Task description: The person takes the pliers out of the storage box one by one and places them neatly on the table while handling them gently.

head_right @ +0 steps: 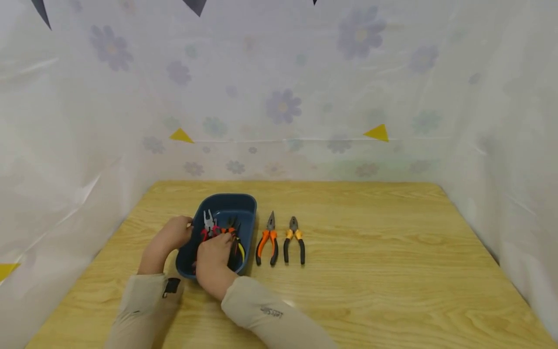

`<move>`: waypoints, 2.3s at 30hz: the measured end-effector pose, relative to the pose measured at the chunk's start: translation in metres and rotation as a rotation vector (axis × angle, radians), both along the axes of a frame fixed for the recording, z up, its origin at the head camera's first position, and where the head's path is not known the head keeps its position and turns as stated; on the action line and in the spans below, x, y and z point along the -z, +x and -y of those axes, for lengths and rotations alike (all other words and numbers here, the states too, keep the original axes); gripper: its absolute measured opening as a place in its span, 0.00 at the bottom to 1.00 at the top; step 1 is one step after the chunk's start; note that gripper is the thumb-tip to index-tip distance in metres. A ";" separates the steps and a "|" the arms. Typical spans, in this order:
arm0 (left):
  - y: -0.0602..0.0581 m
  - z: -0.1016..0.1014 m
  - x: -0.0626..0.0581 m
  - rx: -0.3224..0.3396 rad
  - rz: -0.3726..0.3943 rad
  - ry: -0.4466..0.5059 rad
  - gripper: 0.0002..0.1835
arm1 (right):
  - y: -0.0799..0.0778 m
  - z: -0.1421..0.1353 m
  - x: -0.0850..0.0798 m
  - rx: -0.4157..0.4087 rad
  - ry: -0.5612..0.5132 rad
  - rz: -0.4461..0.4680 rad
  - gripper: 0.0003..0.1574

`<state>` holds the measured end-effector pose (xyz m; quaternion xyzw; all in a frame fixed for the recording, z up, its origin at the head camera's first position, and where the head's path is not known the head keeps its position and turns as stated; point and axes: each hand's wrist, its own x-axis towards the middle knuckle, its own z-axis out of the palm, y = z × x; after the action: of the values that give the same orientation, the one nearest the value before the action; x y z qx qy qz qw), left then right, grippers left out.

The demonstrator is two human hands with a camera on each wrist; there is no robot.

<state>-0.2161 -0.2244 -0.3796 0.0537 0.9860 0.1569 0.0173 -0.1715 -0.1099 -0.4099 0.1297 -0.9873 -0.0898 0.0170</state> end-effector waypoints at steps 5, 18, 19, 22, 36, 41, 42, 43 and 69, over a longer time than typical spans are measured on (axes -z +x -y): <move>-0.002 -0.002 -0.001 -0.002 -0.005 0.003 0.09 | -0.003 0.000 0.001 -0.015 0.036 -0.012 0.45; 0.001 -0.001 -0.004 0.008 -0.023 -0.013 0.08 | -0.008 0.001 0.007 0.006 0.027 -0.063 0.47; 0.001 -0.002 -0.004 0.010 -0.024 -0.014 0.08 | -0.009 0.001 0.007 0.005 0.025 -0.068 0.46; 0.002 -0.003 -0.005 0.007 -0.013 -0.016 0.08 | -0.010 0.000 0.010 0.001 -0.019 -0.067 0.43; 0.004 -0.004 -0.004 -0.018 0.000 -0.004 0.08 | -0.013 0.002 0.012 -0.011 -0.011 -0.078 0.45; 0.003 -0.002 -0.004 -0.012 -0.018 -0.004 0.07 | -0.014 0.006 0.012 -0.006 -0.019 -0.081 0.44; 0.003 -0.002 -0.003 -0.012 -0.023 -0.004 0.07 | -0.014 0.007 0.012 -0.004 -0.018 -0.073 0.43; 0.003 -0.001 -0.003 -0.010 -0.028 -0.007 0.07 | -0.015 0.008 0.012 -0.002 -0.015 -0.065 0.43; 0.004 -0.004 0.000 -0.020 0.006 0.015 0.08 | -0.025 -0.034 0.011 -0.084 -0.798 0.190 0.33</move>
<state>-0.2125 -0.2209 -0.3794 0.0438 0.9852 0.1646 0.0181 -0.1962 -0.0755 -0.4204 0.1606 -0.9358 0.3132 -0.0218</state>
